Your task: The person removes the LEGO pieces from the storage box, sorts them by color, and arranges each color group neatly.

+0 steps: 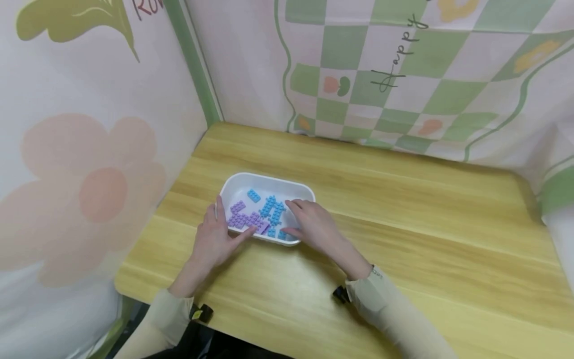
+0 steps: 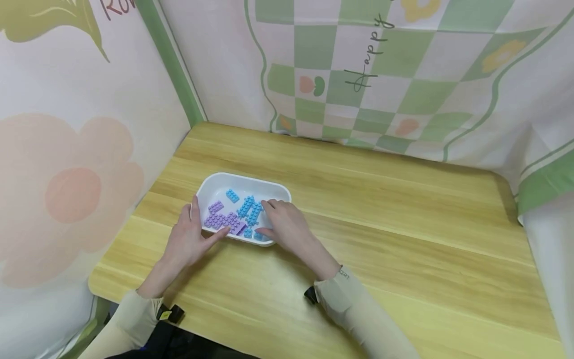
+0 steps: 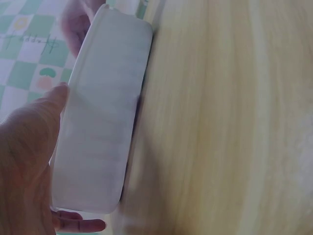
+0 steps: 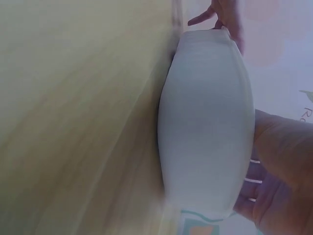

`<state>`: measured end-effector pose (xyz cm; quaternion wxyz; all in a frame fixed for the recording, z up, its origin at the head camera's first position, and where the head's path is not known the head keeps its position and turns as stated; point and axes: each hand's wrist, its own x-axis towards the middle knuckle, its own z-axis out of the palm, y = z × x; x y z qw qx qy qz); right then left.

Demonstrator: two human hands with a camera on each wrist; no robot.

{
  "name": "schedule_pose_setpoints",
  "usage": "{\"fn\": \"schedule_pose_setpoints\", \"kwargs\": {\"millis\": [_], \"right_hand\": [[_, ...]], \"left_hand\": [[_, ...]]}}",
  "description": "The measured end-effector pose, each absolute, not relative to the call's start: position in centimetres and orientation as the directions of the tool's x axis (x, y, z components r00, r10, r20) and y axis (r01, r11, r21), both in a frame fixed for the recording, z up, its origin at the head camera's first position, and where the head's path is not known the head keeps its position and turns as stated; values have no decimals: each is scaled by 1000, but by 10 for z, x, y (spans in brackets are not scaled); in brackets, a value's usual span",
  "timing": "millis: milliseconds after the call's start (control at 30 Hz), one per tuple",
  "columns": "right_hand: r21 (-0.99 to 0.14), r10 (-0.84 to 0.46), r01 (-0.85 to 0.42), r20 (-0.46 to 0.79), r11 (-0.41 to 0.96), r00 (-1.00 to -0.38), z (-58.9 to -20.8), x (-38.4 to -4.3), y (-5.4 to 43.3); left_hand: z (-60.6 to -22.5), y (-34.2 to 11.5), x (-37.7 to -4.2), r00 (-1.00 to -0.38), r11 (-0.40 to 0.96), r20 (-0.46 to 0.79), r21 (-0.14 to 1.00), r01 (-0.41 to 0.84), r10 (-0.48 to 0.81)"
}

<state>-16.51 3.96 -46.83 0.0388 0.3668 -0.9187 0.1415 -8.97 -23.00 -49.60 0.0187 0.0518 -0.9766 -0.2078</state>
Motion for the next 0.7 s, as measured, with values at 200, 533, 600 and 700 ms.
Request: {"fn": "schedule_pose_setpoints", "kwargs": {"millis": [200,533,600,700], "right_hand": [[-162,-629,-633,80,757,-773,-475,-177,21],[-147,-571,-563,-18,813,-820,-480,-186,10],[-148,-571,-562,-28,814,-820,-480,-186,9],[-153,-576,-565,-33,811,-817,-480,-186,8]], "left_hand": [[-500,-231,-90,-993,903,27,419,-91,-113],[-498,-227,-91,-993,896,10,432,-104,-120],[-497,-227,-90,-992,892,2,438,-111,-124],[-496,-228,-90,-991,887,-18,444,-130,-136]]}}
